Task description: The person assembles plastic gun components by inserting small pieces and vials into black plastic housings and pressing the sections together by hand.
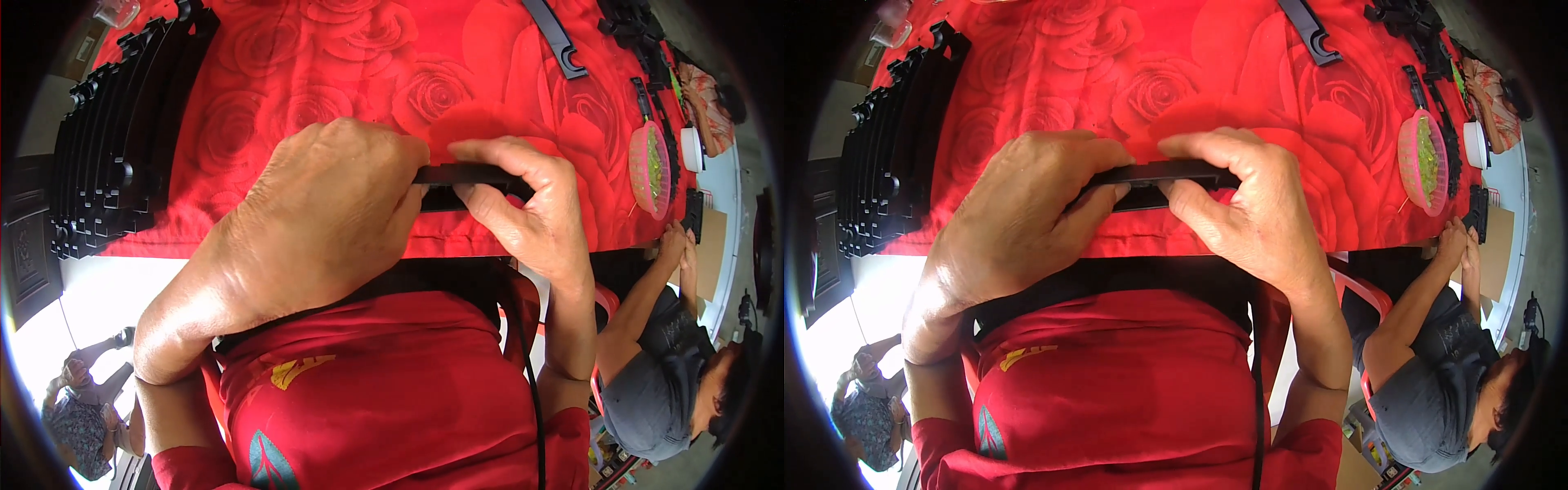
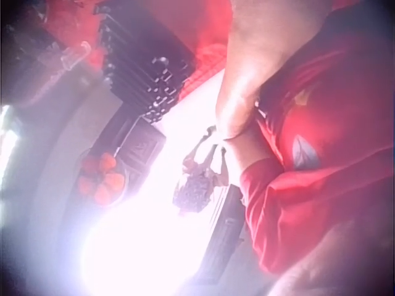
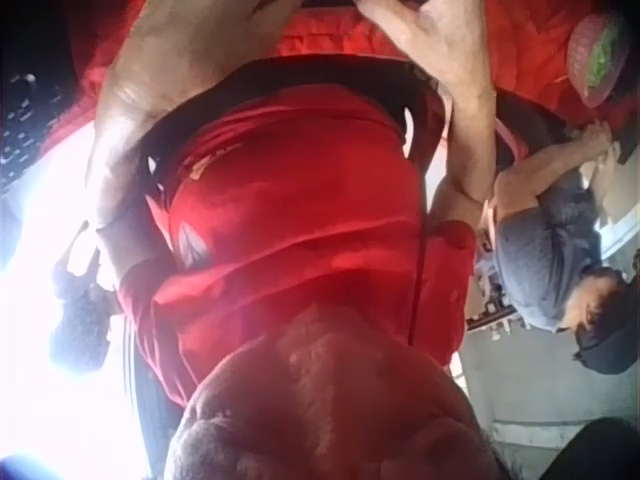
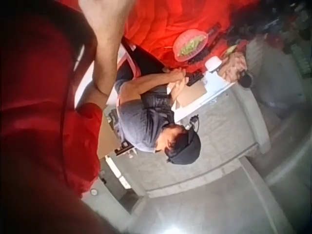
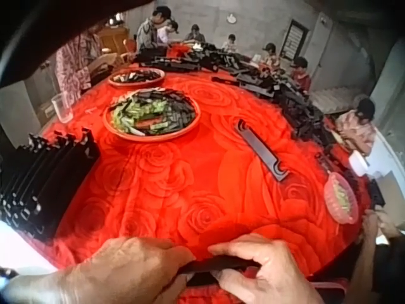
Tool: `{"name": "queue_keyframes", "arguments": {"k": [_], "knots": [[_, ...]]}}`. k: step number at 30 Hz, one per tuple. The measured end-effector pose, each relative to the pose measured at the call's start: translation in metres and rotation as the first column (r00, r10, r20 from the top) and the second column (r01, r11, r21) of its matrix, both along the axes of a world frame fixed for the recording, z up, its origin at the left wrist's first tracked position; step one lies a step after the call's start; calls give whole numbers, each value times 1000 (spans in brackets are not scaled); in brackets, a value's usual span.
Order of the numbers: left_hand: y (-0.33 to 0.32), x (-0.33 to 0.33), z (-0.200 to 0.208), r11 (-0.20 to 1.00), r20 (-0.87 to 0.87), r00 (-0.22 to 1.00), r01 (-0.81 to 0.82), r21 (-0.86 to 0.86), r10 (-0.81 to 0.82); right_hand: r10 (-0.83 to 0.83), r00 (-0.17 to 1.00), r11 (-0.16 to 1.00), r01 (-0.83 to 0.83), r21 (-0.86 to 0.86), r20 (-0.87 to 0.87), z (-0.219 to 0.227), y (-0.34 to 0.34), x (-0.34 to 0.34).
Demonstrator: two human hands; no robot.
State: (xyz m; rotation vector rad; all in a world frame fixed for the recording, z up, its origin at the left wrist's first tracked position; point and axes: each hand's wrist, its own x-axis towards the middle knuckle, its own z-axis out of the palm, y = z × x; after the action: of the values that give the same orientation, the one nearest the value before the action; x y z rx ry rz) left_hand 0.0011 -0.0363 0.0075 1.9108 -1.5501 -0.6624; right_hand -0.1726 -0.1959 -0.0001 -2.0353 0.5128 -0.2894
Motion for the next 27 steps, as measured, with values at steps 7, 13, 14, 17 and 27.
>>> {"name": "queue_keyframes", "arguments": {"k": [7, 13, 14, 17, 27], "knots": [[-5, 2, 8, 988, -140, 979, -142, 62, 150, 21, 926, 765, 228, -602, 378, 15, 6, -10], [-6, -5, 6, 988, -121, 980, -153, 36, 156, -82, 957, 833, 219, -507, 278, -3, 26, -6], [-5, -5, 5, 987, -120, 980, -154, 38, 157, -81, 957, 835, 218, -506, 278, -2, 28, -5], [-4, -6, 3, 989, -127, 980, -149, 24, 151, -151, 971, 944, 198, -264, 185, -4, 33, -5], [-6, -10, 0, 986, -175, 975, -149, -75, 134, -229, 931, 960, 265, -95, 284, -13, 42, -5]]}}
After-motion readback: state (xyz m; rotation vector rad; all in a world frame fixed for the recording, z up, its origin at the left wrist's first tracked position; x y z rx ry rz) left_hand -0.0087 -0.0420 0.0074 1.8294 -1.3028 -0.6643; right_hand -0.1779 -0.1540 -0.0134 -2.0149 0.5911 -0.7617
